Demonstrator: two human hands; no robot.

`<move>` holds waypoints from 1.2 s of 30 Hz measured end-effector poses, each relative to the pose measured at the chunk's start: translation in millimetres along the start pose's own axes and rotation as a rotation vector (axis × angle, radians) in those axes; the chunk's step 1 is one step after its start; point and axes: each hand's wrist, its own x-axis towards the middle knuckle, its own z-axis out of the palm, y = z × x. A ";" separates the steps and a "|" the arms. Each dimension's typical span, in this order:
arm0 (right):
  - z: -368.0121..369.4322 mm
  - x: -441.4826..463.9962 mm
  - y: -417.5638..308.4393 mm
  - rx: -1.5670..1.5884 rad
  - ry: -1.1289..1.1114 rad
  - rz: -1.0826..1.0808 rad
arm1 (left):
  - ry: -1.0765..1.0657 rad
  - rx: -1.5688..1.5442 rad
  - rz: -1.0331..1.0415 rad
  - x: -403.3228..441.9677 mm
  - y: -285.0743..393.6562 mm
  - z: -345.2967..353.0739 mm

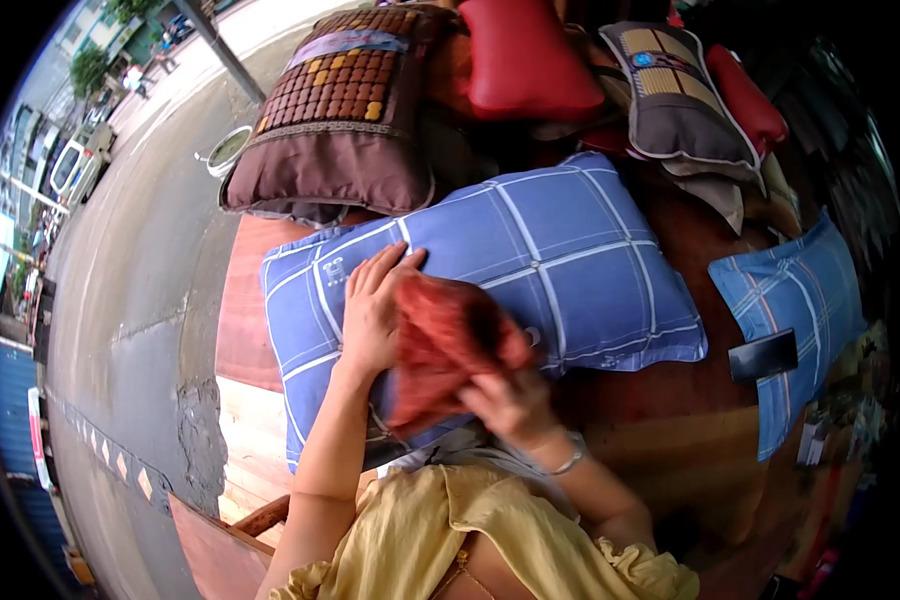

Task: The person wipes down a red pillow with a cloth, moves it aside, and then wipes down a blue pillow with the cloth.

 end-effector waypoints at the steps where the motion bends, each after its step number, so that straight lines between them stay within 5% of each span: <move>1: -9.8 -1.0 13.3 0.063 0.124 0.242 | -0.002 0.011 -0.005 -0.8 -0.1 1.2; 2: -28.3 -11.5 33.9 -0.066 0.105 0.259 | 0.001 0.025 -0.014 -0.4 -0.9 2.0; 4: -48.1 -50.5 81.3 0.169 0.236 0.767 | 0.023 0.031 -0.024 -0.4 -0.9 3.5; 6: -71.3 -107.3 128.3 -0.034 0.128 1.100 | 0.035 0.021 -0.028 -0.7 1.2 3.3; 7: -78.4 -127.2 151.9 -0.212 0.156 0.824 | 0.049 0.026 -0.023 -1.7 2.1 4.7; 10: -77.6 -142.1 164.0 -0.194 0.312 0.759 | 0.059 0.013 -0.031 -3.5 3.5 6.6; 14: -43.6 -30.7 76.6 -0.121 0.381 0.578 | 0.059 0.014 -0.029 -5.3 4.6 6.2; 20: 5.5 70.6 -22.5 0.023 -0.119 0.039 | 0.066 -0.045 0.065 -11.9 -15.7 17.8; 22: 5.2 75.3 -14.7 0.058 -0.129 0.037 | 0.129 -0.040 0.202 -15.0 -19.5 10.3; 26: -19.4 58.3 49.4 -0.142 -0.048 0.139 | 0.069 0.021 -0.012 -6.4 0.4 16.4; 30: -73.6 29.4 145.6 -0.257 0.039 0.470 | 0.092 0.013 -0.006 -6.9 5.2 15.7; 36: -93.3 10.8 207.5 -0.283 0.007 0.556 | 0.121 0.025 0.009 -10.9 10.8 20.2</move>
